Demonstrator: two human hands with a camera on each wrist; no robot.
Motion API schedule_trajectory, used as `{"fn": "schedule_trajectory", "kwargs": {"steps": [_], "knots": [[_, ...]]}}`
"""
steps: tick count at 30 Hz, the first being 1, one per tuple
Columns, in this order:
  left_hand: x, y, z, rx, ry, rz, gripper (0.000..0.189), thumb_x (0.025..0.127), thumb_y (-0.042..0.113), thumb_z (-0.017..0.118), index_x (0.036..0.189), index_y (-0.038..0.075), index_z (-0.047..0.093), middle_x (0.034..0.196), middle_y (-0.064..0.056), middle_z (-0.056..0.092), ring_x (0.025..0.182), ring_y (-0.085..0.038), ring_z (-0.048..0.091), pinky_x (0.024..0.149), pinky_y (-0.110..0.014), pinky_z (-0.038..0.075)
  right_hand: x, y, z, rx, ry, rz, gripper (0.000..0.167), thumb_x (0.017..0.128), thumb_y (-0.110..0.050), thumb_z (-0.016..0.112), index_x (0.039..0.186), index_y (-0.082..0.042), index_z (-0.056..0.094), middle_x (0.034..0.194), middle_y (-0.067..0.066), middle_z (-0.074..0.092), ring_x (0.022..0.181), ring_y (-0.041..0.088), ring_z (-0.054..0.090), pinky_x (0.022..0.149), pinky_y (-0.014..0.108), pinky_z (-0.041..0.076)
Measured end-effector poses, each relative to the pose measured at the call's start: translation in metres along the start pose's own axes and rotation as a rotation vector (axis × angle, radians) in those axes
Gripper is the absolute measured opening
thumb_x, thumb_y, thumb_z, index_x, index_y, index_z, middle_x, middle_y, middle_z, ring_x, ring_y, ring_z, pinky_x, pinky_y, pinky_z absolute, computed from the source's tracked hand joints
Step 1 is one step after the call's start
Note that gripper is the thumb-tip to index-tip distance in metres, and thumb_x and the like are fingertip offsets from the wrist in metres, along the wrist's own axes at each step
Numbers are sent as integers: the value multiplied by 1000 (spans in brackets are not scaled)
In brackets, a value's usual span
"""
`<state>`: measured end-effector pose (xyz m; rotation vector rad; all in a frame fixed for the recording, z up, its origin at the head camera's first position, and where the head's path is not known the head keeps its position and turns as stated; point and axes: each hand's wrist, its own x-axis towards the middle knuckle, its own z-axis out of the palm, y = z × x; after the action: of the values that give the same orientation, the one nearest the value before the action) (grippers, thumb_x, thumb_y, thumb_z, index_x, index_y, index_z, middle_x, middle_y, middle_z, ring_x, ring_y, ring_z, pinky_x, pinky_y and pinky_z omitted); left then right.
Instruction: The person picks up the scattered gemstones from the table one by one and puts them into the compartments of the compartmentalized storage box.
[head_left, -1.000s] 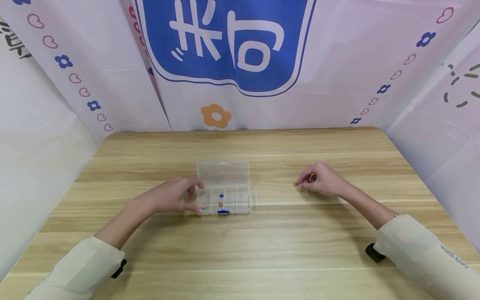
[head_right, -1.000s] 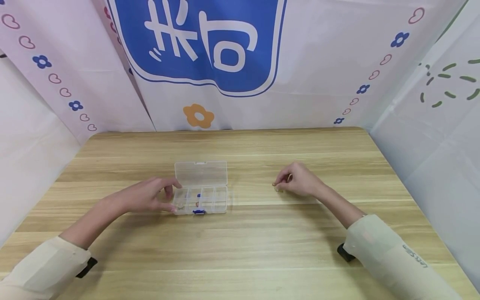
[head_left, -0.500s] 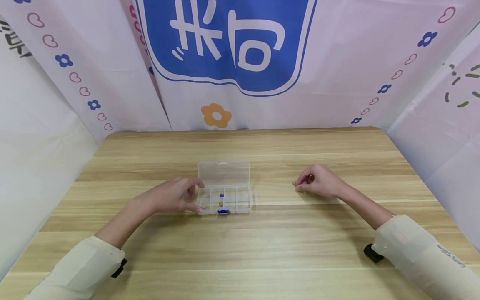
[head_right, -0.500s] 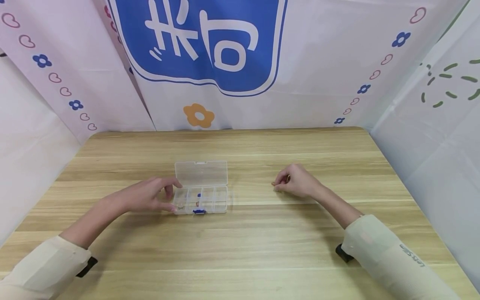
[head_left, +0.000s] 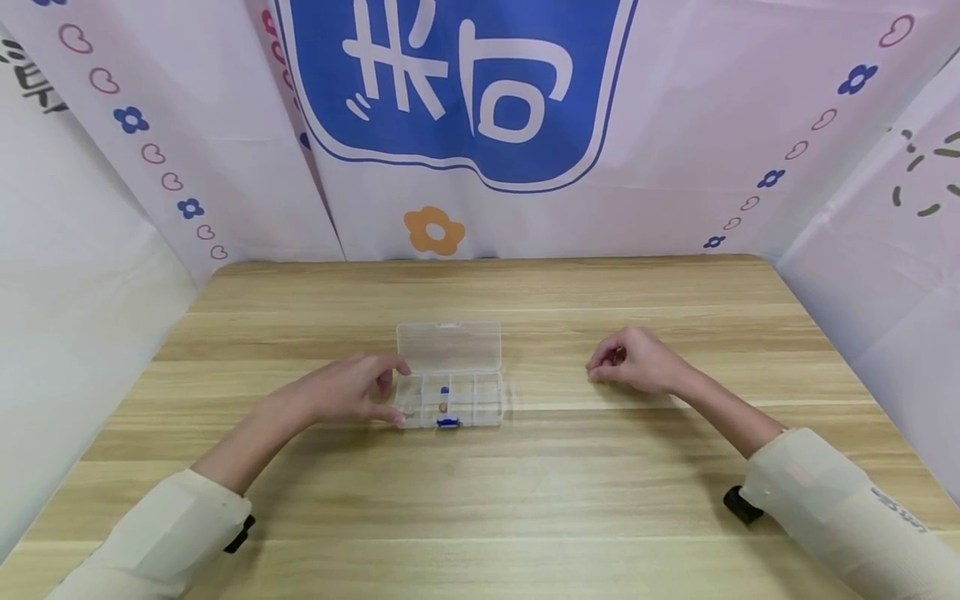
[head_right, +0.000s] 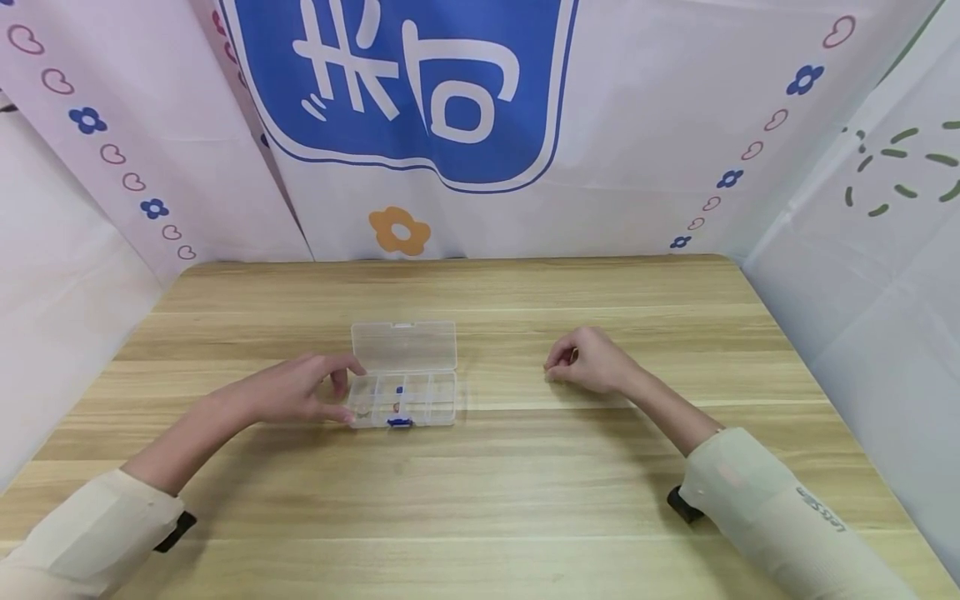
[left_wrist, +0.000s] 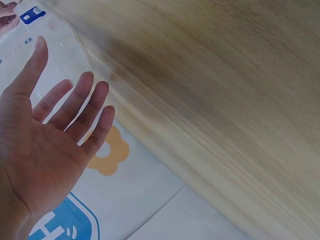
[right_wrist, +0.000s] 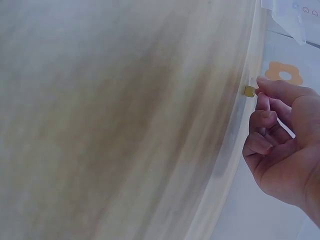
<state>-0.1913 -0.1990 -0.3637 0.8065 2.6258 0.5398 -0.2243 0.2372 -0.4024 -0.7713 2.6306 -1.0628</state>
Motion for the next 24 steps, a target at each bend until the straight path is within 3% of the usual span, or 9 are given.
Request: {"fn": "schedule_trajectory", "kwargs": {"steps": [17, 24], "knots": [[-1, -2, 0, -11, 8, 9, 61, 84, 34, 88, 125, -3, 63, 91, -2, 64, 82, -17, 58, 77, -35, 52, 7, -8, -1, 43, 30, 25, 5, 92, -5, 78, 87, -5, 76, 85, 3, 71, 69, 13, 57, 61, 23, 48], [-1, -3, 1, -9, 13, 24, 61, 84, 35, 88, 125, -2, 63, 90, -1, 64, 81, -16, 58, 76, -34, 51, 9, -14, -2, 42, 21, 28, 6, 94, -7, 77, 92, -2, 75, 89, 5, 71, 78, 17, 60, 68, 24, 52]]}}
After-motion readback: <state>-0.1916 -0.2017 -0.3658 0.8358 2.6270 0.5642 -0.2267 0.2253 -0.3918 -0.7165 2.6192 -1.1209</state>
